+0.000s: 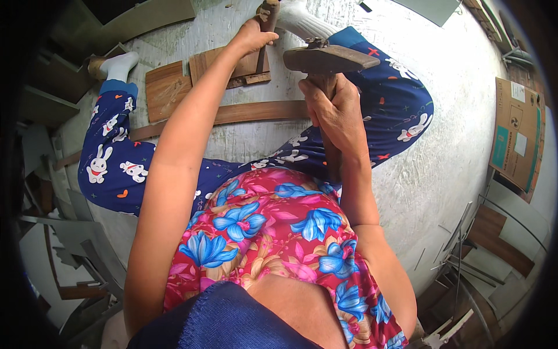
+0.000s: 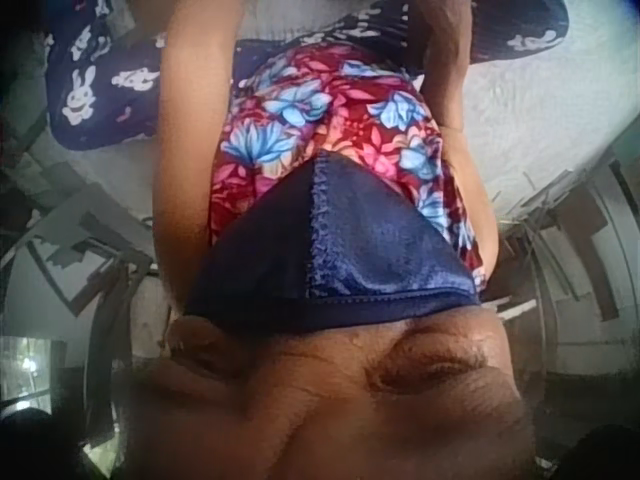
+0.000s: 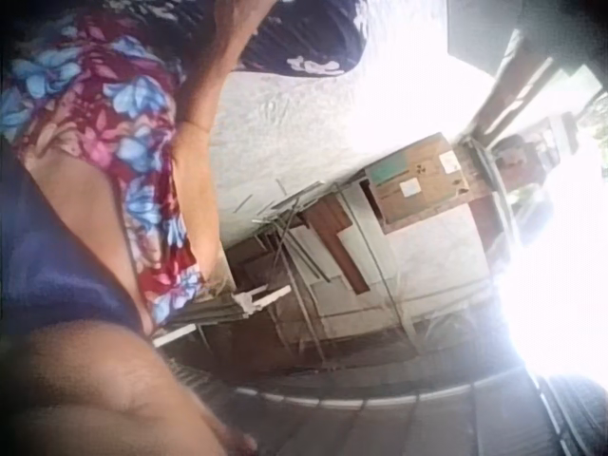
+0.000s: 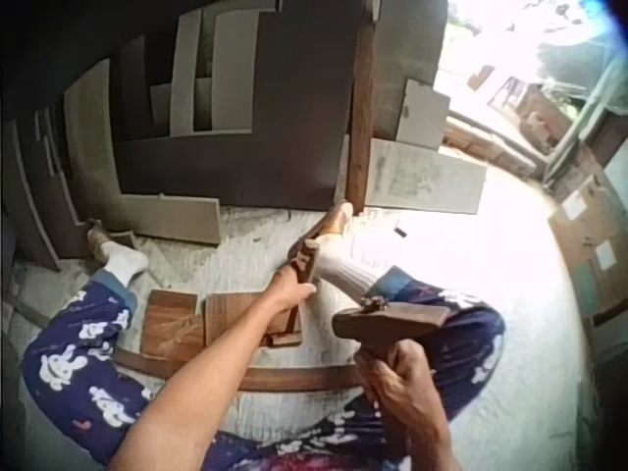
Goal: Using a hammer and a manual chisel to create or refine a mortise joint in a piece of wood.
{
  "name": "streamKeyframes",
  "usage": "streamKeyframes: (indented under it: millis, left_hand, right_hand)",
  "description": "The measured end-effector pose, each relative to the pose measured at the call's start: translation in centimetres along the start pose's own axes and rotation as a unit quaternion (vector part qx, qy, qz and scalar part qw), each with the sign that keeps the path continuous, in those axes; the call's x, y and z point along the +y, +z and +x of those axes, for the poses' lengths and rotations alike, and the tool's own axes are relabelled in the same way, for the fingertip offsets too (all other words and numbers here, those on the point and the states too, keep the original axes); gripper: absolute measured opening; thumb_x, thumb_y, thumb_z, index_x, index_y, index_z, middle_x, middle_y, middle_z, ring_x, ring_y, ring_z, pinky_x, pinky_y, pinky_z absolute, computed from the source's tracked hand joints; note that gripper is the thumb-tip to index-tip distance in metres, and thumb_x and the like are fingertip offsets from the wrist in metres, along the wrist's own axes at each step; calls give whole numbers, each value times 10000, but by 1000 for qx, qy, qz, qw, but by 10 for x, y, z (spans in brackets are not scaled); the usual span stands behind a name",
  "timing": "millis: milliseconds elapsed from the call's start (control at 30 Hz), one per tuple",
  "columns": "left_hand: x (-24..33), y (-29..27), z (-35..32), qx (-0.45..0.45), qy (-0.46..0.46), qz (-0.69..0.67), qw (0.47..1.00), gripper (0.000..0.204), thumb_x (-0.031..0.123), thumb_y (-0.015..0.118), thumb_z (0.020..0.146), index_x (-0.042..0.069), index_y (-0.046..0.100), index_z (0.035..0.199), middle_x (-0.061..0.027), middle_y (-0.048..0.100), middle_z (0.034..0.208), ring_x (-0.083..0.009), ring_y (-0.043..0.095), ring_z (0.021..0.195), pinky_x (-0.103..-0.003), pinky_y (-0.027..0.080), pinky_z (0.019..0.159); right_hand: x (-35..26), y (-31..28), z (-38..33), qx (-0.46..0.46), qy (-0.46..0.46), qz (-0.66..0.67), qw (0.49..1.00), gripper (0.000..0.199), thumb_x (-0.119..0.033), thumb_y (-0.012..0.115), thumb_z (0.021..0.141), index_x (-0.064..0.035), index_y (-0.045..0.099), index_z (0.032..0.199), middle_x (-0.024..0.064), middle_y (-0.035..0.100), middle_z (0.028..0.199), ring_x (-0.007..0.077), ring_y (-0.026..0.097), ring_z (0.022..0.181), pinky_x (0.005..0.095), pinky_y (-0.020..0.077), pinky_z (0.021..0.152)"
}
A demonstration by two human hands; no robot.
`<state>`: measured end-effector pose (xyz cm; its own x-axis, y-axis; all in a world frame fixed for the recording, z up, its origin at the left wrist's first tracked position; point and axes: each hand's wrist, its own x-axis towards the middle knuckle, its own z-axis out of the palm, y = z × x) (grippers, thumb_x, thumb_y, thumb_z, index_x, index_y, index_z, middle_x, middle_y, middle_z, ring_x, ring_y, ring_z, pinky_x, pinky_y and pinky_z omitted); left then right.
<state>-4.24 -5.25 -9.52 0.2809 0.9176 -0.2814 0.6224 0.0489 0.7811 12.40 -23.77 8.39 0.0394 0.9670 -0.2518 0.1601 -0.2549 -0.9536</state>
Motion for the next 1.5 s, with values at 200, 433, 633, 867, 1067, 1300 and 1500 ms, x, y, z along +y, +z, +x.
streamKeyframes:
  millis: [200, 433, 633, 867, 1067, 1300, 1500]
  left_hand:
    - [4, -5, 10, 2, -75, -126, 989, 329, 238, 762, 739, -48, 652, 859, -102, 673, 698, -147, 608, 512, -299, 426, 348]
    - [10, 3, -60, 65, 80, -96, 990, 509, 199, 725, 743, 30, 533, 1182, -186, 643, 1133, -339, 612, 1081, -393, 482, 925]
    - [1, 13, -98, 131, 103, -136, 977, 457, 180, 700, 776, 45, 522, 1175, -184, 647, 1079, -344, 631, 1005, -395, 495, 889]
    - [8, 27, -118, 169, 118, -157, 966, 347, 87, 688, 783, 42, 516, 1081, -177, 630, 1006, -354, 627, 942, -398, 505, 833]
    - [35, 45, -126, 206, 170, -137, 954, 302, 11, 639, 788, 39, 498, 1054, -182, 598, 961, -393, 595, 918, -448, 485, 794]
    - [36, 44, -127, 199, 195, -161, 947, 236, 6, 611, 806, 29, 504, 1015, -199, 581, 953, -408, 570, 924, -468, 470, 789]
    - [38, 42, -120, 192, 194, -133, 953, 228, 24, 612, 819, 44, 494, 1013, -208, 576, 953, -417, 568, 921, -474, 469, 794]
  right_hand:
    - [-1, -8, -6, -3, 6, 22, 1000, 118, -119, 599, 897, -8, 570, 866, -21, 475, 537, 44, 408, 439, 227, 312, 422]
    - [-1, -16, -9, -2, -12, -4, 1000, 130, -136, 584, 941, -28, 543, 879, 0, 481, 603, 57, 425, 449, 214, 329, 402]
    - [-2, -11, -5, 21, -19, 11, 1000, 112, -98, 617, 886, -3, 576, 845, -16, 482, 548, 46, 420, 448, 228, 326, 422]
    - [-18, -9, -11, 8, -26, -47, 999, 107, -92, 639, 871, 7, 602, 862, 13, 542, 605, 68, 483, 500, 249, 373, 459]
    - [-25, 6, -14, 59, -145, -123, 980, 178, -132, 655, 851, 33, 601, 894, 143, 651, 773, 179, 623, 707, 324, 484, 633]
    - [-8, 11, 11, -8, -76, -224, 972, 225, -129, 658, 824, 53, 548, 898, 108, 486, 654, 181, 451, 602, 334, 433, 587]
    - [-29, 4, -3, 4, -58, -141, 988, 156, -124, 635, 865, 16, 590, 815, 31, 504, 609, 80, 429, 541, 270, 372, 494]
